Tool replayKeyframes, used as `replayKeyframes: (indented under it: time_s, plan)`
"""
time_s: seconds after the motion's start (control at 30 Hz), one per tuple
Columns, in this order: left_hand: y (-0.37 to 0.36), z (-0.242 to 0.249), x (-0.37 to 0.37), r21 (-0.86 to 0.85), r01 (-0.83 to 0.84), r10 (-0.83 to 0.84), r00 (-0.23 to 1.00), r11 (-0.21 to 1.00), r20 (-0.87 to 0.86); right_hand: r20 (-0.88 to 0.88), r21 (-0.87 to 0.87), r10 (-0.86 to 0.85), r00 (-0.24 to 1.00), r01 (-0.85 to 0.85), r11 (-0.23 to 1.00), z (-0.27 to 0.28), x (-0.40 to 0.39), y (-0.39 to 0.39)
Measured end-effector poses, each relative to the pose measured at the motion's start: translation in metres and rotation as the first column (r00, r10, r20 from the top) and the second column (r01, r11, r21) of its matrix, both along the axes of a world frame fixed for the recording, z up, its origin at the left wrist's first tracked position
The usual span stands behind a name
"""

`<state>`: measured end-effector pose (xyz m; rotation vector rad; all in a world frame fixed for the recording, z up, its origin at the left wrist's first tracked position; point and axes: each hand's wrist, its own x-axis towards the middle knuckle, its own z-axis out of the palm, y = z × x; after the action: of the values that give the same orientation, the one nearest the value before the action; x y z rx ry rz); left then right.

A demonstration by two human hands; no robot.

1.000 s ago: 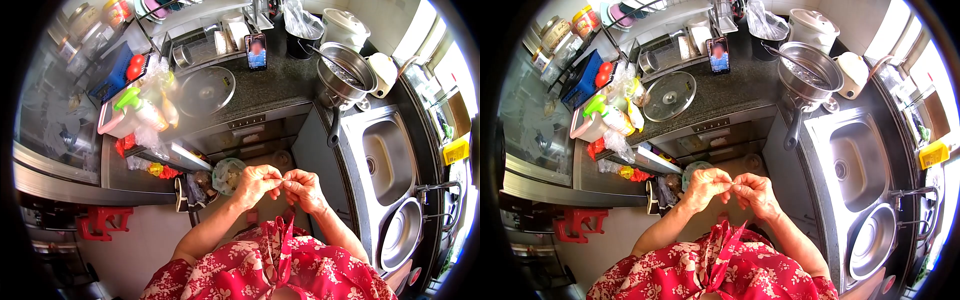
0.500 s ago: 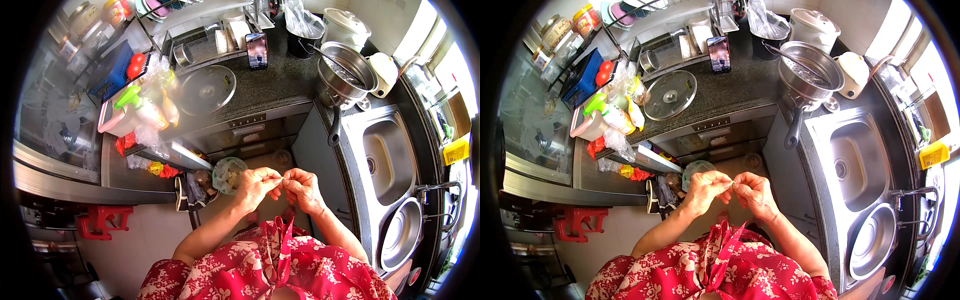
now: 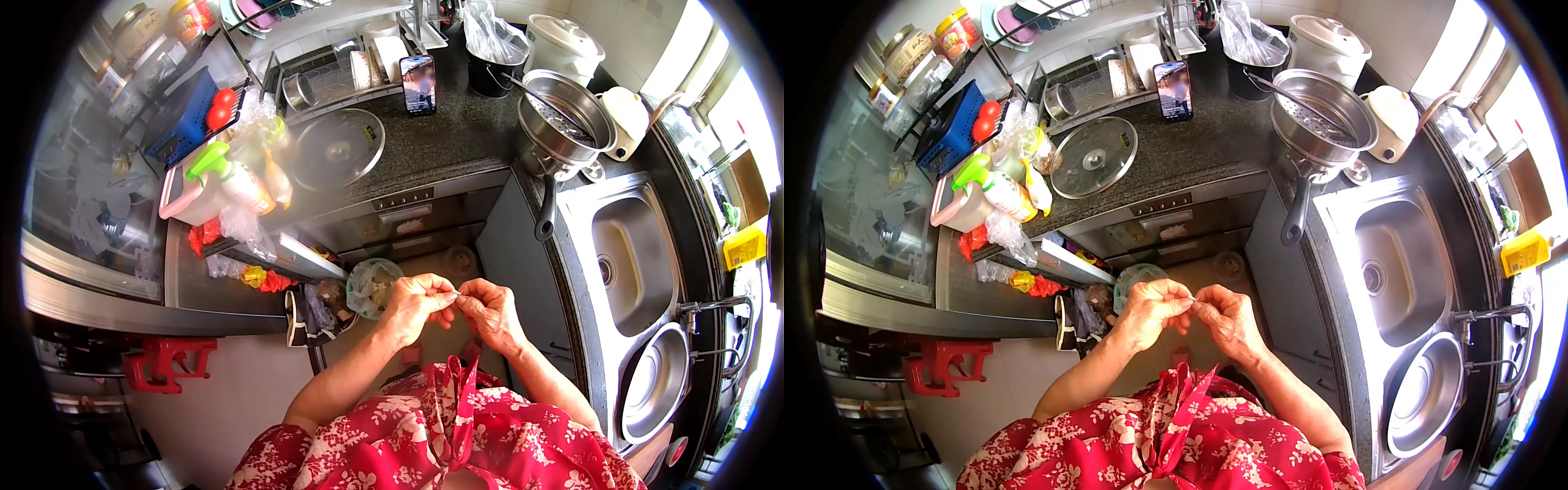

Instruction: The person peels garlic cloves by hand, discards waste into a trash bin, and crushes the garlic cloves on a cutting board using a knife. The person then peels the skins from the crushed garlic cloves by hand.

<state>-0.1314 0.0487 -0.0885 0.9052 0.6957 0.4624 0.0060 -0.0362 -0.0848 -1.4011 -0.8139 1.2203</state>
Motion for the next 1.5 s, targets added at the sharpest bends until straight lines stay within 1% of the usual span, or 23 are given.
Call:
replayKeyframes:
  time_s: [0.1, 0.17, 0.3, 0.37, 0.5, 0.57, 0.6, 0.67, 0.7, 0.77, 0.8, 0.87, 0.9, 0.97, 1.07, 1.17, 1.3, 1.37, 1.5]
  plan:
    - [0.0, 0.002, 0.0, -0.028, 0.015, -0.015, 1.0, 0.999, 0.005, 0.028, 0.003, -0.002, 1.0, 0.002, 1.0, -0.003, 0.0, 0.0]
    - [-0.001, 0.004, 0.001, 0.043, 0.017, -0.016, 0.999, 0.999, -0.037, -0.004, -0.035, -0.011, 1.0, 0.011, 0.999, -0.002, 0.0, 0.0]
    - [-0.002, 0.005, 0.001, 0.108, 0.015, -0.008, 0.998, 0.994, -0.066, -0.024, -0.031, -0.025, 0.999, 0.025, 0.999, -0.003, -0.002, 0.0]
    - [-0.003, 0.004, 0.001, 0.178, 0.005, 0.007, 0.998, 0.984, -0.067, 0.014, -0.012, -0.031, 0.999, 0.031, 0.999, -0.002, -0.003, 0.001]
    - [-0.007, 0.006, 0.0, 0.212, -0.005, 0.02, 0.997, 0.977, -0.071, 0.048, -0.003, -0.029, 0.998, 0.029, 1.0, 0.001, -0.005, 0.001]
    - [-0.009, 0.005, 0.0, 0.256, -0.012, 0.037, 0.995, 0.967, -0.094, 0.149, 0.009, -0.012, 0.989, 0.011, 1.0, 0.001, -0.004, 0.001]
    - [-0.009, 0.005, 0.0, 0.256, -0.012, 0.038, 0.995, 0.967, -0.094, 0.149, 0.009, -0.012, 0.989, 0.011, 1.0, 0.001, -0.004, 0.0]
    - [-0.009, 0.006, -0.001, 0.145, -0.026, 0.03, 0.999, 0.989, -0.029, 0.243, 0.046, -0.023, 0.97, 0.012, 0.999, 0.001, -0.003, 0.0]
    - [-0.008, 0.006, -0.002, 0.145, -0.026, 0.031, 0.999, 0.989, -0.029, 0.243, 0.046, -0.022, 0.97, 0.011, 0.999, 0.002, -0.004, -0.001]
    - [-0.006, 0.006, -0.003, 0.054, -0.025, 0.024, 1.0, 0.998, 0.011, 0.258, 0.101, -0.039, 0.965, 0.013, 0.995, 0.002, -0.007, -0.001]
    - [-0.006, 0.006, -0.003, 0.054, -0.025, 0.024, 1.0, 0.998, 0.011, 0.257, 0.101, -0.039, 0.966, 0.013, 0.995, 0.001, -0.007, -0.001]
    - [-0.006, 0.005, -0.004, 0.019, -0.031, 0.031, 1.0, 0.999, 0.002, 0.191, 0.098, -0.043, 0.981, 0.025, 0.995, -0.004, -0.007, 0.0]
    - [-0.006, 0.005, -0.004, 0.019, -0.031, 0.031, 1.0, 0.999, 0.001, 0.19, 0.097, -0.043, 0.981, 0.025, 0.995, -0.002, -0.007, 0.0]
    - [-0.007, 0.007, -0.004, 0.018, -0.031, 0.031, 0.999, 0.999, -0.003, -0.094, 0.001, -0.039, 0.995, 0.039, 0.999, 0.005, -0.007, 0.0]
    - [-0.007, 0.006, -0.004, -0.003, -0.03, 0.03, 1.0, 1.0, 0.002, -0.13, -0.021, -0.046, 0.99, 0.043, 0.999, 0.006, -0.007, -0.001]
    - [-0.006, 0.003, -0.005, -0.036, -0.041, 0.042, 0.999, 0.998, 0.019, -0.157, -0.005, -0.023, 0.987, 0.022, 1.0, 0.004, -0.006, -0.001]
    - [-0.004, 0.004, -0.006, -0.001, -0.019, 0.019, 1.0, 1.0, 0.005, -0.169, 0.011, -0.004, 0.986, 0.006, 1.0, 0.001, -0.005, -0.003]
    - [-0.002, 0.004, -0.007, -0.009, 0.028, -0.028, 0.999, 1.0, 0.029, -0.119, 0.023, 0.013, 0.993, -0.01, 1.0, 0.002, -0.004, -0.004]
    - [0.0, 0.004, -0.008, -0.06, 0.078, -0.076, 0.996, 0.995, 0.041, -0.097, 0.03, 0.033, 0.995, -0.03, 0.999, 0.0, -0.001, -0.005]
